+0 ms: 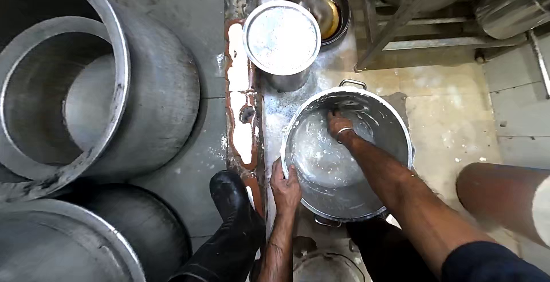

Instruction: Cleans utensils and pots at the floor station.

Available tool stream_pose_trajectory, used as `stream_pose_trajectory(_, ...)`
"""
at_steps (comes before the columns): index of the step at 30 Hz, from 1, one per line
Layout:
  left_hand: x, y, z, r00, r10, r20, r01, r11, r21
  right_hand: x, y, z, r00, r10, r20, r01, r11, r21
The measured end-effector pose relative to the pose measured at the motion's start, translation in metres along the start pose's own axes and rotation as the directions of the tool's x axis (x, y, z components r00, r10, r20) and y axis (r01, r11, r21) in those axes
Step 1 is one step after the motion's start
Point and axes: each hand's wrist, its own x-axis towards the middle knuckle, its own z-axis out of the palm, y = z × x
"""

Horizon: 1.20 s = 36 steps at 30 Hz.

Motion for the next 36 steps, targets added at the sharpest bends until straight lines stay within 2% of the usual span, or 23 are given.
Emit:
stream_pose_trajectory(2, 0.013, 0.009, 0.001, 0.999, 0.027, 0.043, -0.029, 0.998, 0.052, -0.009, 0.023, 0.004, 0.999, 0.055, 0.003, -0.054, 0.998, -0.03)
stream_pose_trajectory(4, 0.03, 0.02, 0.002, 0.991, 0.02, 0.129, -0.035, 0.992, 0.12, -0.027, 0.034, 0.02, 0.998, 0.048, 0.031, -0.046, 0.997, -0.058)
stream_pose_trajectory(7, 0.062, 0.033, 0.002, 0.955, 0.013, 0.295, -0.076, 0.977, 0.201, -0.068, 0.026, 0.052, 0.99, -0.079, 0.117, 0.086, 0.995, -0.056)
stream_pose_trajectory(10, 0.094, 0.047, 0.0, 0.884, 0.007, 0.468, -0.164, 0.941, 0.296, -0.105, -0.003, 0.088, 0.949, -0.242, 0.204, 0.255, 0.966, -0.038)
stream_pose_trajectory(13, 0.123, 0.061, 0.007, 0.793, -0.003, 0.61, -0.313, 0.856, 0.411, -0.114, -0.02, 0.093, 0.855, -0.351, 0.382, 0.404, 0.912, -0.067)
stream_pose_trajectory(16, 0.135, 0.076, 0.018, 0.726, -0.024, 0.687, -0.466, 0.718, 0.517, -0.127, -0.005, 0.101, 0.709, -0.437, 0.553, 0.569, 0.819, -0.082)
stream_pose_trajectory(18, 0.138, 0.081, 0.021, 0.688, -0.02, 0.726, -0.537, 0.659, 0.527, -0.139, 0.006, 0.113, 0.614, -0.454, 0.646, 0.645, 0.76, -0.078)
stream_pose_trajectory(20, 0.141, 0.083, 0.024, 0.671, -0.011, 0.741, -0.55, 0.662, 0.508, -0.145, 0.006, 0.117, 0.589, -0.441, 0.678, 0.658, 0.748, -0.086)
stream_pose_trajectory(23, 0.142, 0.079, 0.024, 0.676, -0.002, 0.737, -0.527, 0.698, 0.485, -0.15, -0.011, 0.122, 0.659, -0.442, 0.609, 0.585, 0.809, -0.047)
stream_pose_trajectory(25, 0.142, 0.078, 0.022, 0.674, -0.006, 0.739, -0.516, 0.711, 0.477, -0.146, -0.026, 0.133, 0.674, -0.475, 0.565, 0.585, 0.811, -0.016)
stream_pose_trajectory(28, 0.137, 0.083, 0.021, 0.671, -0.015, 0.742, -0.529, 0.691, 0.492, -0.138, -0.046, 0.131, 0.725, -0.455, 0.517, 0.537, 0.843, -0.011)
stream_pose_trajectory(31, 0.133, 0.088, 0.019, 0.672, -0.03, 0.74, -0.562, 0.63, 0.536, -0.128, -0.062, 0.125, 0.81, -0.406, 0.424, 0.455, 0.891, -0.017)
stream_pose_trajectory(33, 0.133, 0.089, 0.019, 0.665, -0.023, 0.746, -0.586, 0.603, 0.541, -0.114, -0.07, 0.114, 0.889, -0.341, 0.306, 0.35, 0.936, 0.024)
stream_pose_trajectory(36, 0.132, 0.087, 0.02, 0.654, -0.004, 0.756, -0.61, 0.589, 0.53, -0.08, -0.076, 0.089, 0.962, -0.202, 0.181, 0.188, 0.978, 0.091)
